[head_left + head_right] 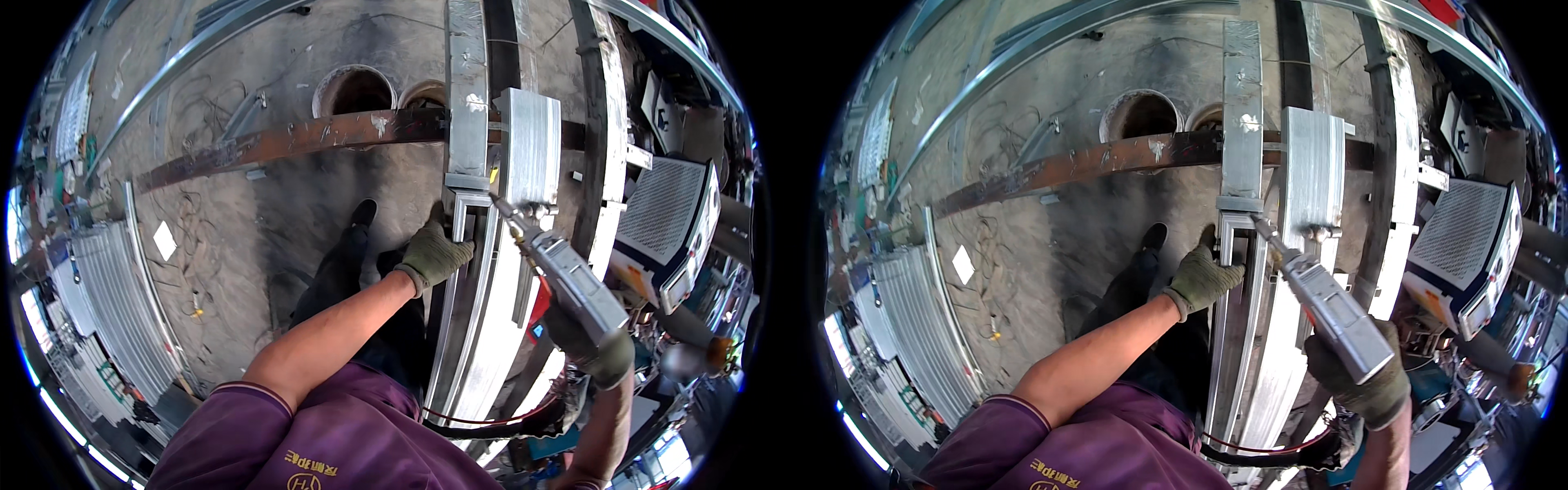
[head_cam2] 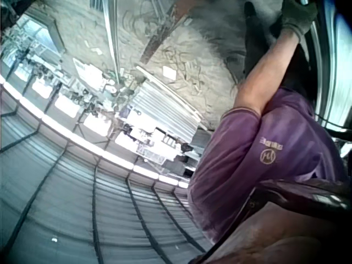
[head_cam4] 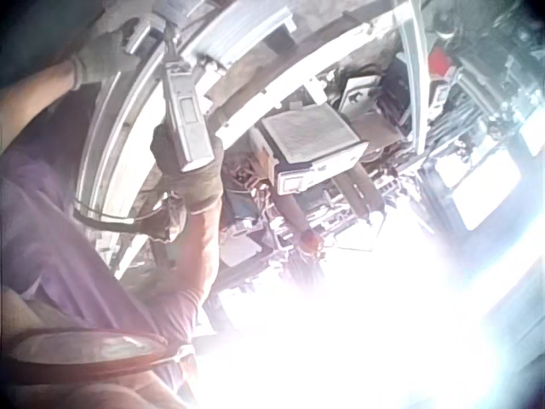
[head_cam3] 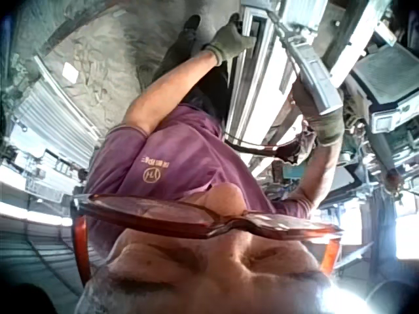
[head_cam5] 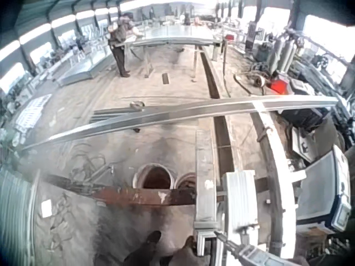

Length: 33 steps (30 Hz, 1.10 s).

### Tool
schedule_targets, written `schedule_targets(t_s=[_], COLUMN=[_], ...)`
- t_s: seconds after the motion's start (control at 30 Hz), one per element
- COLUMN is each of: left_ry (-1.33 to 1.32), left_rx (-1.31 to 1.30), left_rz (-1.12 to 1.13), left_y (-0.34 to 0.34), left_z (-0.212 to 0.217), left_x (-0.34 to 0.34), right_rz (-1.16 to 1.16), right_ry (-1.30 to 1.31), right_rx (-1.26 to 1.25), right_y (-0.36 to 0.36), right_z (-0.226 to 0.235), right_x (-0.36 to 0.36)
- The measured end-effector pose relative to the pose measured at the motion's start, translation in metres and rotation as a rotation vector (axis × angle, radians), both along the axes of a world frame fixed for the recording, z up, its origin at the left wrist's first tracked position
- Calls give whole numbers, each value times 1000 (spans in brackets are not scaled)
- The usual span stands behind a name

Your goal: The person welds metal frame components using a handheld welding torch, joining rectangular metal pieces into a larger frame structure. The person repositions the frame multiple times to access different joints and continues welding along seams.

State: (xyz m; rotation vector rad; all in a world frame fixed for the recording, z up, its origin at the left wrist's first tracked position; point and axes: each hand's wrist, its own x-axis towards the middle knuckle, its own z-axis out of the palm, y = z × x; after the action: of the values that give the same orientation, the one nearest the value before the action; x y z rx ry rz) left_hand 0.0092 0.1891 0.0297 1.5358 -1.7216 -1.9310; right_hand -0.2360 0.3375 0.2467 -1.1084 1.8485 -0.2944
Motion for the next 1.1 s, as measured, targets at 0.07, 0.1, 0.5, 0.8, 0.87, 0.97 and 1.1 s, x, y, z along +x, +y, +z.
schedule_targets(t_s=[0.07,0.1,0.5,0.8,0.87,0.97,1.1], left_ry=[-31,-36,-59,-47,-63,-99,-90], left_rx=[66,35,22,89,1,-124,-102], left_rz=[-42,-37,-2,-9,5,-12,-17], left_y=[-3,-4,-2,-5,1,4,2], left_z=[1,0,-3,3,-5,-8,-4], left_x=[0,-2,-2,1,1,1,2], right_rz=[-39,-39,123,141,144,323,267], right_ry=[-48,-51,0,1,3,83,73], right_rx=[49,60,-63,-52,-54,-162,-136], right_y=[-28,-37,-49,-59,-59,-60,-61], right_z=[8,9,-25,-15,-15,-20,-17], right_x=[15,22,29,39,40,34,38])
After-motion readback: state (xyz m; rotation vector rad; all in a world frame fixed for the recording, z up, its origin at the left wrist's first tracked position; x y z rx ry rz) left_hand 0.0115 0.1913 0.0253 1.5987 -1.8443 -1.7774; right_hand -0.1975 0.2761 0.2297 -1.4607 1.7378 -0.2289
